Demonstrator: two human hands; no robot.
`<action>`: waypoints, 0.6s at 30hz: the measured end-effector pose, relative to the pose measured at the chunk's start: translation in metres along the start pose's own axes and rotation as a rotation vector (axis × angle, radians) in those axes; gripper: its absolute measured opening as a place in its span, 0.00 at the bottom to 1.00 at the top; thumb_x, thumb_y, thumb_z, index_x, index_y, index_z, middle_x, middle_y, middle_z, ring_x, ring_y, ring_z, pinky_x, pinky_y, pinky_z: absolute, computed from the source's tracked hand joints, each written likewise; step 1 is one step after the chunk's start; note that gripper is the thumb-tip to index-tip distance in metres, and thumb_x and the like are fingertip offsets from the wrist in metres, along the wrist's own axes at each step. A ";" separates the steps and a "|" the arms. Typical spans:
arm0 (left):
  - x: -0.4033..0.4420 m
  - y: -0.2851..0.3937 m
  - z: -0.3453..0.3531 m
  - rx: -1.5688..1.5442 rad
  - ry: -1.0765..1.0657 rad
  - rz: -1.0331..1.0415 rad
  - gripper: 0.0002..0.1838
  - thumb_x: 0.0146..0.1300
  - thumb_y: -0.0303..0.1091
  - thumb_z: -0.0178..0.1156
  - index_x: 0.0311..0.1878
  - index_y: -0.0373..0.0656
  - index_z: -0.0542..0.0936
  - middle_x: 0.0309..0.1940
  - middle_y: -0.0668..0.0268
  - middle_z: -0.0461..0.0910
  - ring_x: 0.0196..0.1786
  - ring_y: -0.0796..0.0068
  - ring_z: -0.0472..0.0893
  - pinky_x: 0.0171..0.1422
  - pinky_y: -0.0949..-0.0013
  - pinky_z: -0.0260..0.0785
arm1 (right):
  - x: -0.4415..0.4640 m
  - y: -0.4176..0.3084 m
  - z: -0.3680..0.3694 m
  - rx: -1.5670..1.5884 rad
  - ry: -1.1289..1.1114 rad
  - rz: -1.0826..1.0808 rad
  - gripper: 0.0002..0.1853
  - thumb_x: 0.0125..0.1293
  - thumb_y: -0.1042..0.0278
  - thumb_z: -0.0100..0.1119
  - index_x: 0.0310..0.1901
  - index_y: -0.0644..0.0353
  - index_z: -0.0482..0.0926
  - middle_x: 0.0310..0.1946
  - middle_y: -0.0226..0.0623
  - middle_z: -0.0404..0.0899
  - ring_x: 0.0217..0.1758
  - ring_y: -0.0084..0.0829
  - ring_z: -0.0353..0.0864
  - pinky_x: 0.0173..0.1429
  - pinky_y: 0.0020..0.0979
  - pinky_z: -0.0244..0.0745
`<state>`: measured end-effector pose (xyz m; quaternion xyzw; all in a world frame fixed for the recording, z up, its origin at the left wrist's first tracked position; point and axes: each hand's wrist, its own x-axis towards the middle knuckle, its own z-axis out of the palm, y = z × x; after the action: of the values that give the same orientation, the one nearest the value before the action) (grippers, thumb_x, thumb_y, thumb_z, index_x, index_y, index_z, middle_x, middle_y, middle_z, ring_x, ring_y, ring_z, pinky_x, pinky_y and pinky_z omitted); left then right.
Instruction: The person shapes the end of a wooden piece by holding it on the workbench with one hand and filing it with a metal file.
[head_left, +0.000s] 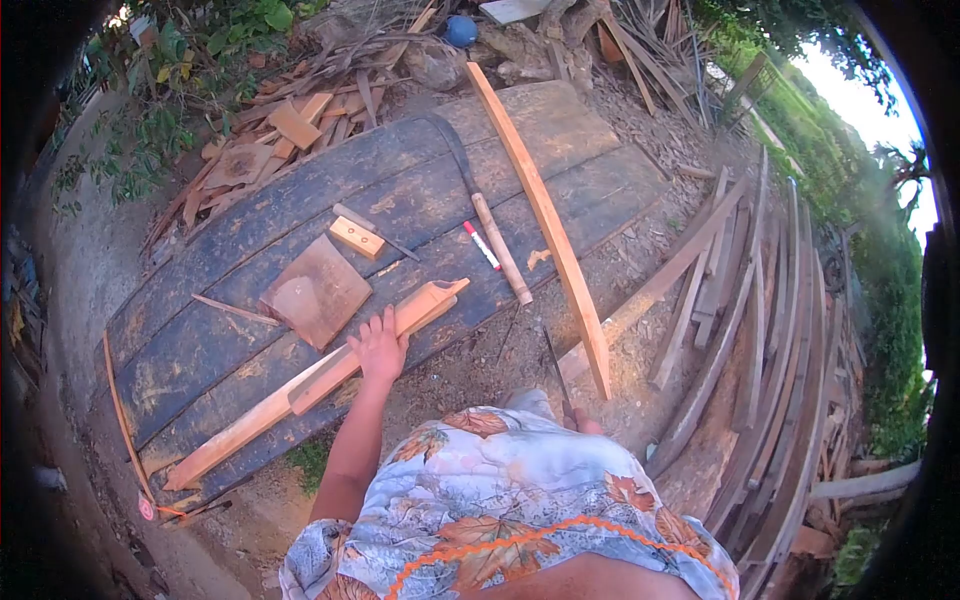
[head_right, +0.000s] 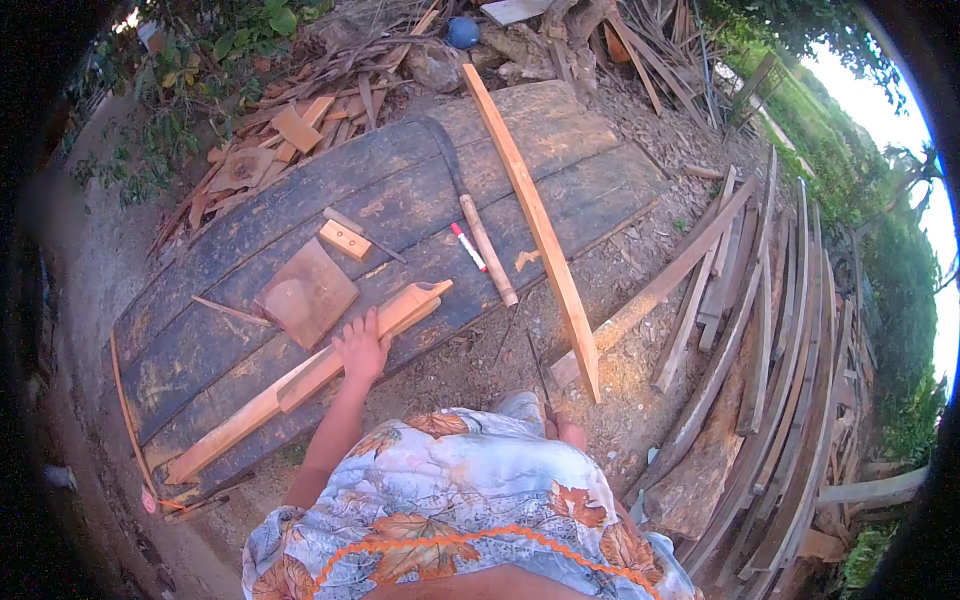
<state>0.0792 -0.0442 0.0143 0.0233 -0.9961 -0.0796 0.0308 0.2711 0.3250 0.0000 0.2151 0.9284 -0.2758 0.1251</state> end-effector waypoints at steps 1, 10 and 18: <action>0.000 0.000 0.002 0.003 0.021 0.007 0.35 0.56 0.46 0.61 0.67 0.51 0.62 0.52 0.61 0.70 0.54 0.59 0.70 0.59 0.38 0.55 | 0.003 0.001 0.003 -0.028 0.013 0.001 0.14 0.61 0.56 0.53 0.43 0.56 0.75 0.27 0.57 0.78 0.36 0.56 0.79 0.39 0.51 0.71; 0.002 0.000 0.001 -0.047 -0.011 -0.036 0.36 0.56 0.53 0.59 0.67 0.52 0.63 0.55 0.61 0.69 0.56 0.58 0.68 0.61 0.39 0.53 | 0.035 -0.037 -0.010 0.143 0.059 -0.226 0.11 0.63 0.63 0.52 0.42 0.60 0.73 0.31 0.57 0.78 0.36 0.57 0.78 0.38 0.49 0.72; 0.007 0.009 -0.005 -0.091 -0.069 -0.120 0.32 0.60 0.57 0.54 0.64 0.53 0.66 0.53 0.61 0.72 0.57 0.57 0.69 0.63 0.37 0.49 | 0.077 -0.060 -0.006 0.139 -0.009 -0.436 0.11 0.65 0.64 0.51 0.45 0.60 0.73 0.29 0.55 0.78 0.33 0.52 0.80 0.36 0.47 0.72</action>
<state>0.0719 -0.0365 0.0215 0.0786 -0.9887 -0.1270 -0.0071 0.1753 0.3083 0.0050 0.0162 0.9311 -0.3608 0.0515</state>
